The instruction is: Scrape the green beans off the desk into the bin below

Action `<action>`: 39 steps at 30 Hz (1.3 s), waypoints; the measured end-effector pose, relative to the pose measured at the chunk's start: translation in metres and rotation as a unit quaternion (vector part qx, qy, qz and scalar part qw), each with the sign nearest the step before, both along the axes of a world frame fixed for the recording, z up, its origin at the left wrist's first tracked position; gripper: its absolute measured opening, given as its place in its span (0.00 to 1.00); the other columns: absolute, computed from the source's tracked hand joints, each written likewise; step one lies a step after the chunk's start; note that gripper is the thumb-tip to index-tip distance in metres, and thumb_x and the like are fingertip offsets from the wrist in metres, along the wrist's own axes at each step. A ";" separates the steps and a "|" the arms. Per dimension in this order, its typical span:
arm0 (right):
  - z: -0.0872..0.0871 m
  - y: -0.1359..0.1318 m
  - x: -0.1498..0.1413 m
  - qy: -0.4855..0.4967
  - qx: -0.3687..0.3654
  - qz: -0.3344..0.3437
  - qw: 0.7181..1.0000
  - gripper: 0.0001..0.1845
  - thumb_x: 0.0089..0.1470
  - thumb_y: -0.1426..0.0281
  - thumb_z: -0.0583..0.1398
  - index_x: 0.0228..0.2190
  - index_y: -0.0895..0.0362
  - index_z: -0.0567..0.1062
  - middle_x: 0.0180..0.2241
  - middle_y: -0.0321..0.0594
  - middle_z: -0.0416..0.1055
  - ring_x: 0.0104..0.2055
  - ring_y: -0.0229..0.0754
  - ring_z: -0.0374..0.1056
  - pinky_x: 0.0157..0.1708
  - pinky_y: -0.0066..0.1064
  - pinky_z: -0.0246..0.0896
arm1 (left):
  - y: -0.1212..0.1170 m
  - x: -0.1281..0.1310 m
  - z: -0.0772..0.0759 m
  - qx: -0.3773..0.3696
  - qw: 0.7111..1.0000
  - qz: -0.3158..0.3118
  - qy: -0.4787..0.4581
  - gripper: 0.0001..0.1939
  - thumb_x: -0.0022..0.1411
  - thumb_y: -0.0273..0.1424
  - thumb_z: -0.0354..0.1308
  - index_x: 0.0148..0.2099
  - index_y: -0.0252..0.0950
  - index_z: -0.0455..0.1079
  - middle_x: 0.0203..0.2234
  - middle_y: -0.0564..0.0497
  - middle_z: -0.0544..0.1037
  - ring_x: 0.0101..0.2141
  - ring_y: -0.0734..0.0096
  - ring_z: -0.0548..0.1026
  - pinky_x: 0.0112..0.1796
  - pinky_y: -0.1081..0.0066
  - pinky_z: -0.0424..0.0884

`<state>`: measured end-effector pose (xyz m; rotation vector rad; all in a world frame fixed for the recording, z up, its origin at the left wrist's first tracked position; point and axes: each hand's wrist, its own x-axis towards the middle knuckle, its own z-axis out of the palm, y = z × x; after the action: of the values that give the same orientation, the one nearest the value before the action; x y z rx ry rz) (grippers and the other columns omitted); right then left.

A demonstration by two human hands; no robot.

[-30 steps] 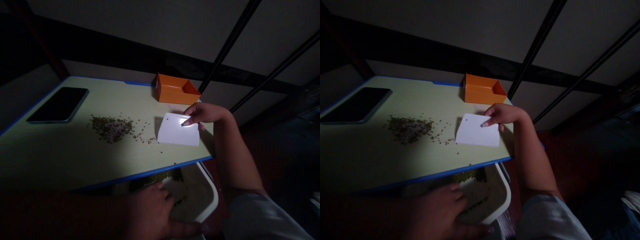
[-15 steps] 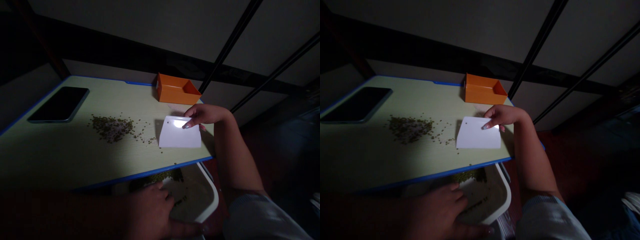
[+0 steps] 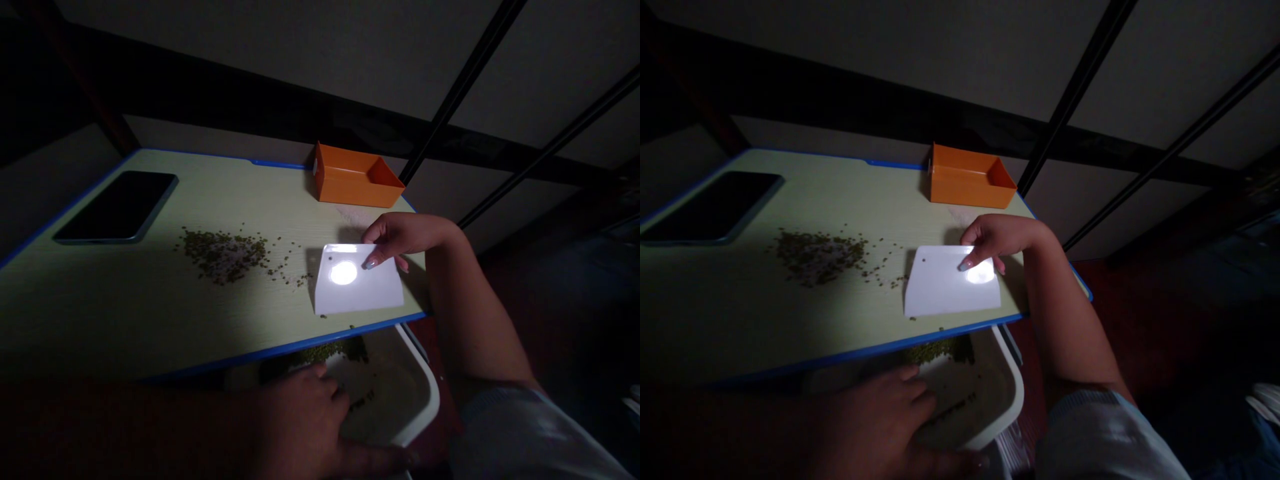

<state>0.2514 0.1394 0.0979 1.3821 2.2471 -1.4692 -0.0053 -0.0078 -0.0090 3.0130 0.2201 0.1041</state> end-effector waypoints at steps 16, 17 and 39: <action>-0.001 -0.003 -0.010 -0.016 -0.013 0.042 0.999 0.17 0.48 0.58 0.68 0.28 0.60 0.77 0.17 0.29 0.69 0.15 0.30 0.65 0.16 0.21 0.57 | 0.003 0.000 0.005 -0.012 0.998 -0.040 0.038 0.33 0.69 0.46 0.52 0.70 0.67 0.42 0.36 0.54 0.78 0.36 0.60 0.78 0.44 0.60 0.72; -0.002 -0.003 -0.011 -0.017 -0.014 0.044 0.999 0.17 0.49 0.58 0.68 0.28 0.61 0.77 0.17 0.28 0.69 0.15 0.30 0.65 0.16 0.21 0.57 | 0.003 0.000 0.005 -0.011 0.998 -0.040 0.040 0.33 0.69 0.46 0.52 0.70 0.66 0.42 0.36 0.53 0.78 0.37 0.60 0.78 0.44 0.60 0.71; -0.007 -0.004 -0.016 -0.040 0.019 0.076 0.996 0.16 0.53 0.60 0.65 0.31 0.62 0.75 0.18 0.26 0.61 0.14 0.25 0.55 0.12 0.19 0.50 | 0.003 0.001 0.001 0.019 0.999 -0.042 0.016 0.36 0.69 0.45 0.52 0.71 0.64 0.37 0.35 0.53 0.78 0.35 0.58 0.79 0.40 0.61 0.73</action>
<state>0.2351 0.1358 0.0905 1.2259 2.2845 -1.3063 -0.0042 -0.0045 -0.0078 3.0581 0.0948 0.0519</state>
